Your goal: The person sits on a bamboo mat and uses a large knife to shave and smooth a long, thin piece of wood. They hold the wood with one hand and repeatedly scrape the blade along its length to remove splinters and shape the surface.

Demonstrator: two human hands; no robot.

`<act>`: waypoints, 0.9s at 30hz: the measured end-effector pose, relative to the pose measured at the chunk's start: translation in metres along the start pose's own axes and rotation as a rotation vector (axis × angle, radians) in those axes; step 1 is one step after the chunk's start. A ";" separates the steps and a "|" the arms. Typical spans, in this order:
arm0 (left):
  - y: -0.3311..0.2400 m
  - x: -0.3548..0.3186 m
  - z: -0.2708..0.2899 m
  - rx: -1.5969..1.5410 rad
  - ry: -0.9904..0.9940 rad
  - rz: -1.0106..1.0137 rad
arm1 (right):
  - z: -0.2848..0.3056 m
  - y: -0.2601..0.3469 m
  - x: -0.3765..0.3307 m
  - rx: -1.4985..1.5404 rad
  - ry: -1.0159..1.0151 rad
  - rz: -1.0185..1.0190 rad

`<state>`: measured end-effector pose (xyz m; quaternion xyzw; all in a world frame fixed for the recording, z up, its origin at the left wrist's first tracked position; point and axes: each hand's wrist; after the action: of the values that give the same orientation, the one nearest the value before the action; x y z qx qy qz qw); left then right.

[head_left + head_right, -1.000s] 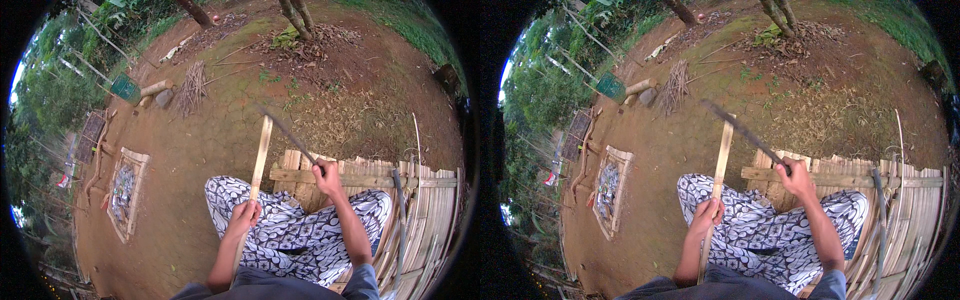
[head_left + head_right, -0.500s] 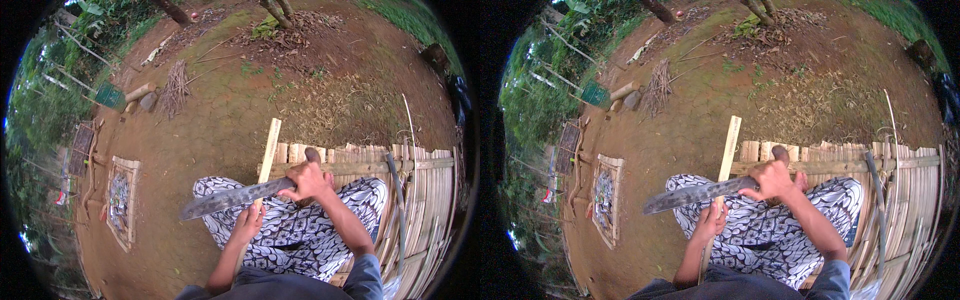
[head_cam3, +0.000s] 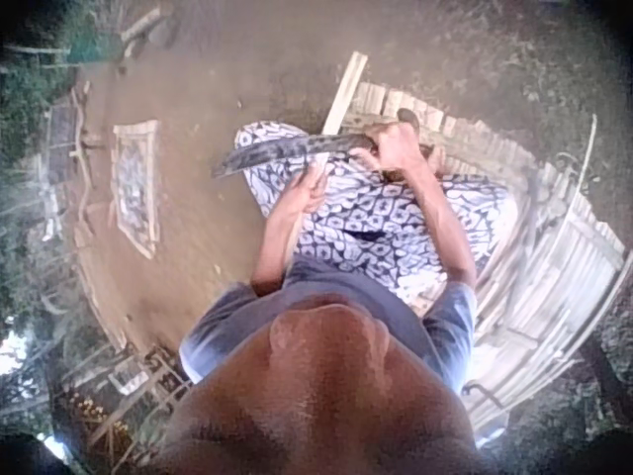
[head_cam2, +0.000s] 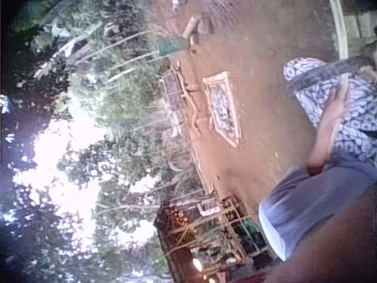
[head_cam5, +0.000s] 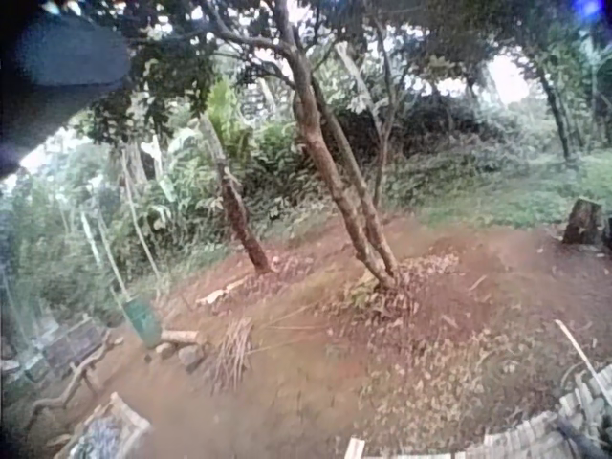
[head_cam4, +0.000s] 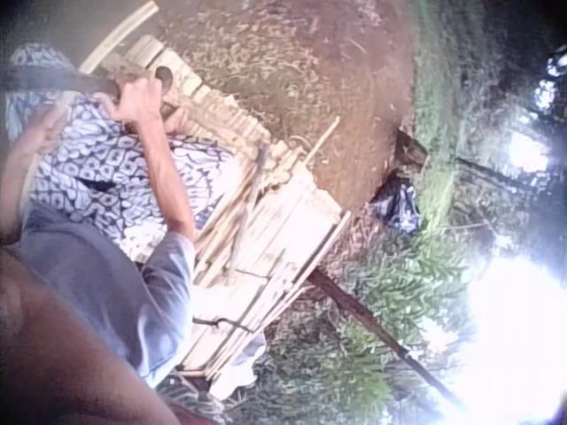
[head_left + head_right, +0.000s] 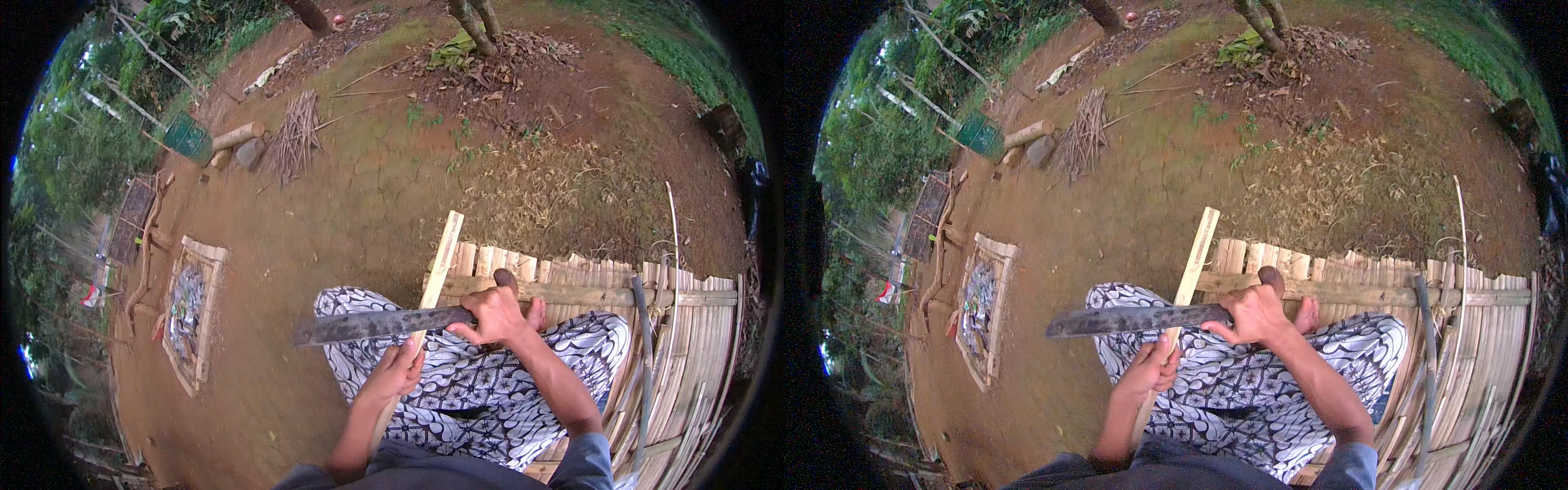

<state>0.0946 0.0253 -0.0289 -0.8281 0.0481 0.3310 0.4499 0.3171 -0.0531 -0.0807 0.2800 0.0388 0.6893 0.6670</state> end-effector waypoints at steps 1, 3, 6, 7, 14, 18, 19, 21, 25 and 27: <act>-0.002 -0.002 0.000 0.038 -0.070 0.001 | -0.003 -0.008 0.001 0.044 0.052 -0.060; -0.009 -0.008 -0.006 0.113 -0.204 0.022 | -0.013 -0.035 0.000 0.137 0.165 -0.198; -0.014 -0.010 0.019 0.020 -0.174 -0.046 | -0.016 -0.036 0.011 0.168 0.154 -0.326; -0.015 -0.012 0.024 0.006 -0.141 -0.047 | -0.018 -0.032 0.011 0.144 0.148 -0.328; -0.004 -0.014 0.004 0.041 -0.071 0.008 | -0.007 -0.004 0.008 -0.075 0.063 0.008; -0.006 -0.012 0.014 0.068 -0.114 -0.065 | -0.016 -0.053 0.008 0.129 0.163 -0.352; -0.007 -0.013 0.015 0.023 -0.116 -0.062 | -0.014 -0.049 0.013 0.059 0.121 -0.295; -0.012 -0.020 0.018 -0.056 -0.122 -0.052 | -0.009 -0.025 0.014 0.051 0.152 -0.301; -0.001 -0.009 0.012 -0.083 0.025 0.029 | -0.016 0.002 0.009 0.001 -0.056 0.150; -0.002 -0.013 0.007 -0.031 -0.095 -0.034 | -0.010 -0.022 0.013 0.011 0.048 -0.054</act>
<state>0.0817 0.0288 -0.0219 -0.8191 0.0071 0.3630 0.4442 0.3331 -0.0357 -0.0938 0.2658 0.0661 0.6774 0.6827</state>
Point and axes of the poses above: each hand's wrist, its own x-axis towards the middle knuckle, its own z-axis out of the back of the hand, y = z × x, and after that the axes turned 8 degrees about y, right-handed
